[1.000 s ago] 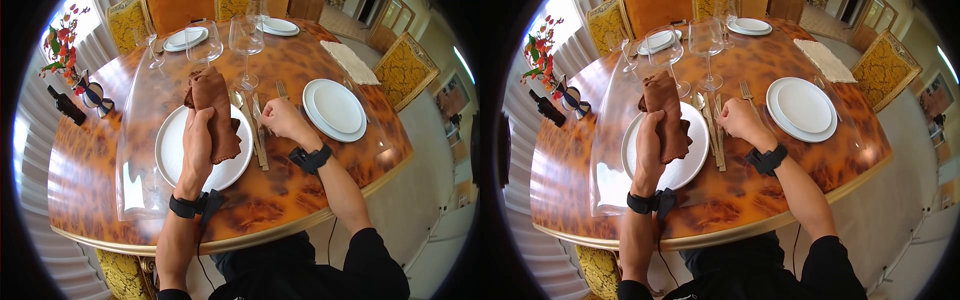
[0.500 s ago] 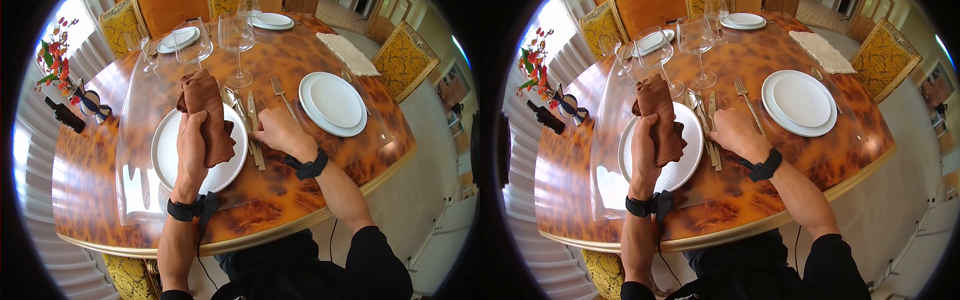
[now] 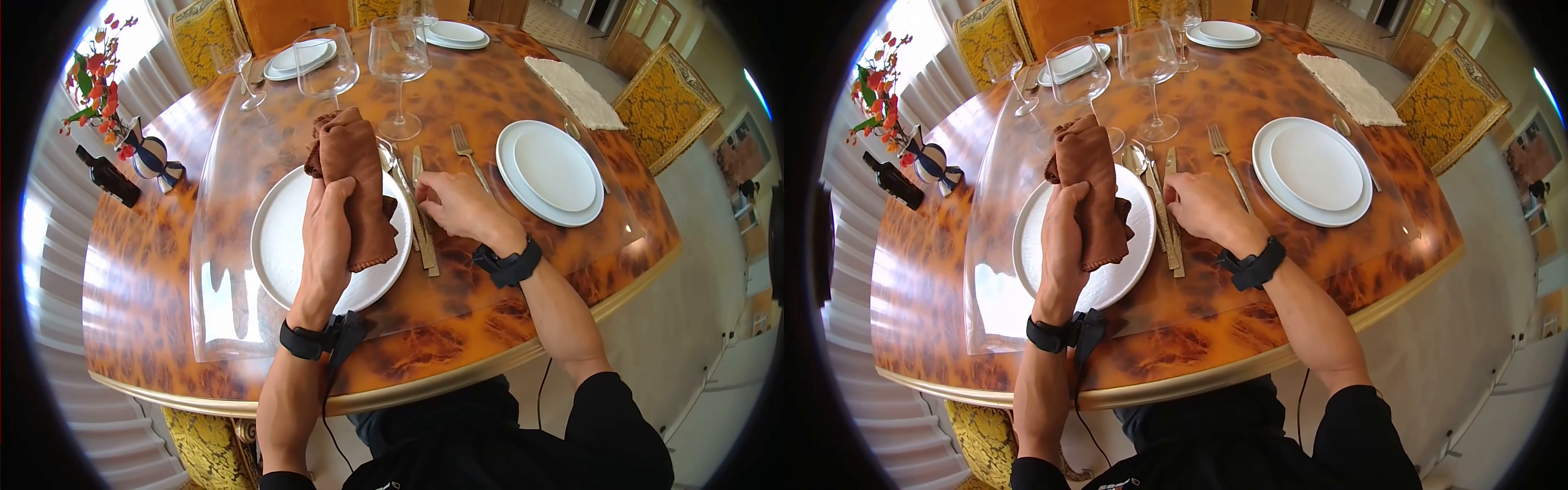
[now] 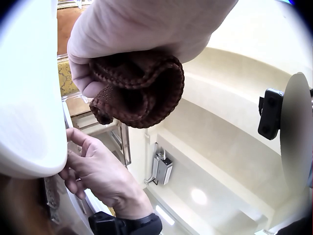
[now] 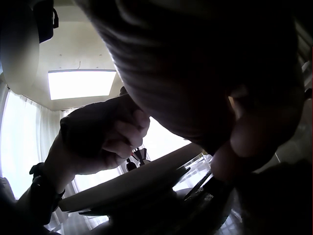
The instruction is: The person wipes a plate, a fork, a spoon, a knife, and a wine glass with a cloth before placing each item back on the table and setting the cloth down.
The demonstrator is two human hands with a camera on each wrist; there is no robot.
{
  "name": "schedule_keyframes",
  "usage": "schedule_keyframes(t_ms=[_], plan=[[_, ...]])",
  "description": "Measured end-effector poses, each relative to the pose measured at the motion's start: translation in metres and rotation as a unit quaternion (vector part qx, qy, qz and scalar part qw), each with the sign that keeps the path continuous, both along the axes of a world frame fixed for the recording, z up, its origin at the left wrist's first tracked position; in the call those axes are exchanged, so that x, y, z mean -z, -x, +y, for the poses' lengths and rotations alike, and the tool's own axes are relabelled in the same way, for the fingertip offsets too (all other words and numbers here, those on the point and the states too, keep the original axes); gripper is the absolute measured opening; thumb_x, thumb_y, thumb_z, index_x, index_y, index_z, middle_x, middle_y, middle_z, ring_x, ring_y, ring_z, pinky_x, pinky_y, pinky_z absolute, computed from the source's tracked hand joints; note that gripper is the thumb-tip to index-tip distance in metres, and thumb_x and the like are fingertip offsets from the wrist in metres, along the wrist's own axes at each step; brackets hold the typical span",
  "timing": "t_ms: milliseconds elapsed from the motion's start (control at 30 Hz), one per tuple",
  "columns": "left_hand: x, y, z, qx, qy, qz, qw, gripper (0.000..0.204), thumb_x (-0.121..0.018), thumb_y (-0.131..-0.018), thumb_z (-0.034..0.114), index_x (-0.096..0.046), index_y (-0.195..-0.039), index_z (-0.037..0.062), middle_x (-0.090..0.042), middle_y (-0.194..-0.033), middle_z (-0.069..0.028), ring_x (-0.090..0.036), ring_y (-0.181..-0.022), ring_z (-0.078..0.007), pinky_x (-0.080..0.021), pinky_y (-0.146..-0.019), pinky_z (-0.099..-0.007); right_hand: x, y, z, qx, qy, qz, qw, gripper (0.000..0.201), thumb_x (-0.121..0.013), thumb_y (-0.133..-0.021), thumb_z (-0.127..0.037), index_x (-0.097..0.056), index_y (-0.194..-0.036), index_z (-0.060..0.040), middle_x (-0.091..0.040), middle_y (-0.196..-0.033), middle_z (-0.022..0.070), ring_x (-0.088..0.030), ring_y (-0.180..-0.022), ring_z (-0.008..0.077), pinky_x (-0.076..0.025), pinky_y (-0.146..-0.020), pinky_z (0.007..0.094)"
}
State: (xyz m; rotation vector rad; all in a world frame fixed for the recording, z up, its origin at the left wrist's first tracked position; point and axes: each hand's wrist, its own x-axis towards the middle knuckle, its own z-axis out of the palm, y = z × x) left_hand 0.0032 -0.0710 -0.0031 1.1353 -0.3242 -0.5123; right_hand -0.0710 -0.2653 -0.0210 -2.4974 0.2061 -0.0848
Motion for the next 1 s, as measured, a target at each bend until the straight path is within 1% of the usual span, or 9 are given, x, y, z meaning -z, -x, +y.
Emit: schedule_keyframes(t_ms=[100, 200, 300, 400, 600, 700, 800, 900, 1000], plan=[[0.002, 0.000, -0.001, -0.005, 0.001, 0.000, 1.000, 0.031, -0.046, -0.098, 0.019, -0.046, -0.125, 0.0031, -0.060, -0.102, -0.0145, -0.068, -0.078, -0.0279, -0.062, -0.058, -0.0425, 0.033, -0.007, -0.005, 0.011, 0.090, -0.140, 0.986, 0.019, -0.070, -0.088, -0.015, -0.066, -0.095, 0.0030, -0.066, -0.067, 0.0212, -0.067, -0.062, 0.0372, -0.052, -0.063, 0.0463], [0.000, 0.001, -0.001, -0.004, 0.004, 0.003, 1.000, 0.033, -0.046, -0.098, 0.018, -0.046, -0.127, 0.0030, -0.060, -0.102, -0.0144, -0.068, -0.077, -0.0279, -0.062, -0.058, -0.0424, 0.011, -0.001, 0.001, 0.042, 0.179, -0.007, 0.983, 0.026, -0.075, -0.084, -0.021, -0.069, -0.081, 0.0040, -0.067, -0.071, 0.0241, -0.066, -0.068, 0.0423, -0.052, -0.065, 0.0484], [-0.002, 0.001, -0.001, 0.000, 0.002, 0.006, 1.000, 0.034, -0.046, -0.098, 0.017, -0.045, -0.129, 0.0028, -0.060, -0.103, -0.0146, -0.068, -0.077, -0.0280, -0.062, -0.059, -0.0424, -0.010, 0.008, 0.014, 0.062, 0.180, 0.034, 0.981, 0.032, -0.079, -0.080, -0.023, -0.068, -0.068, 0.0052, -0.066, -0.073, 0.0265, -0.067, -0.070, 0.0429, -0.053, -0.066, 0.0481], [-0.004, 0.003, -0.001, -0.001, -0.004, 0.020, 1.000, 0.035, -0.046, -0.098, 0.017, -0.045, -0.130, 0.0024, -0.060, -0.103, -0.0149, -0.068, -0.077, -0.0280, -0.062, -0.059, -0.0420, -0.002, 0.005, 0.015, 0.046, 0.207, -0.014, 0.977, 0.032, -0.080, -0.077, -0.022, -0.068, -0.069, 0.0067, -0.066, -0.072, 0.0277, -0.067, -0.071, 0.0433, -0.054, -0.067, 0.0483], [0.000, 0.000, -0.001, -0.001, -0.005, 0.005, 1.000, 0.034, -0.046, -0.098, 0.016, -0.045, -0.129, 0.0014, -0.060, -0.102, -0.0154, -0.068, -0.078, -0.0280, -0.062, -0.059, -0.0410, 0.004, 0.000, 0.009, 0.098, 0.249, 0.010, 0.964, 0.020, -0.077, -0.076, -0.014, -0.071, -0.075, 0.0047, -0.068, -0.075, 0.0255, -0.070, -0.075, 0.0405, -0.057, -0.069, 0.0462], [0.003, -0.002, -0.002, -0.002, -0.008, 0.002, 1.000, 0.034, -0.046, -0.098, 0.016, -0.045, -0.129, 0.0012, -0.060, -0.102, -0.0152, -0.068, -0.078, -0.0279, -0.061, -0.060, -0.0401, -0.001, 0.003, 0.006, 0.119, 0.214, 0.007, 0.970, 0.015, -0.074, -0.076, -0.010, -0.071, -0.073, 0.0043, -0.068, -0.075, 0.0263, -0.070, -0.074, 0.0405, -0.057, -0.068, 0.0475], [0.001, 0.000, -0.002, 0.000, -0.004, 0.003, 1.000, 0.035, -0.046, -0.099, 0.017, -0.046, -0.130, 0.0015, -0.061, -0.103, -0.0146, -0.068, -0.081, -0.0276, -0.061, -0.063, -0.0397, 0.004, 0.004, -0.005, 0.076, 0.216, 0.002, 0.973, 0.018, -0.071, -0.079, -0.011, -0.068, -0.072, 0.0047, -0.067, -0.073, 0.0274, -0.068, -0.070, 0.0422, -0.056, -0.066, 0.0487], [-0.002, -0.001, -0.001, 0.007, 0.020, 0.022, 1.000, 0.036, -0.047, -0.101, 0.020, -0.046, -0.132, 0.0023, -0.062, -0.108, -0.0144, -0.068, -0.088, -0.0276, -0.061, -0.072, -0.0413, -0.007, 0.005, -0.013, 0.179, 0.013, 0.022, 0.983, 0.023, -0.064, -0.091, -0.017, -0.063, -0.084, 0.0052, -0.067, -0.068, 0.0216, -0.068, -0.060, 0.0353, -0.054, -0.058, 0.0448], [0.004, -0.002, -0.001, 0.022, 0.107, 0.077, 0.991, 0.039, -0.046, -0.104, 0.025, -0.045, -0.136, 0.0026, -0.062, -0.117, -0.0140, -0.067, -0.098, -0.0287, -0.058, -0.084, -0.0437, -0.040, 0.018, 0.000, 0.156, -0.256, -0.091, 0.950, 0.028, -0.052, -0.103, -0.023, -0.054, -0.096, 0.0035, -0.062, -0.063, 0.0115, -0.063, -0.050, 0.0234, -0.050, -0.050, 0.0378]])
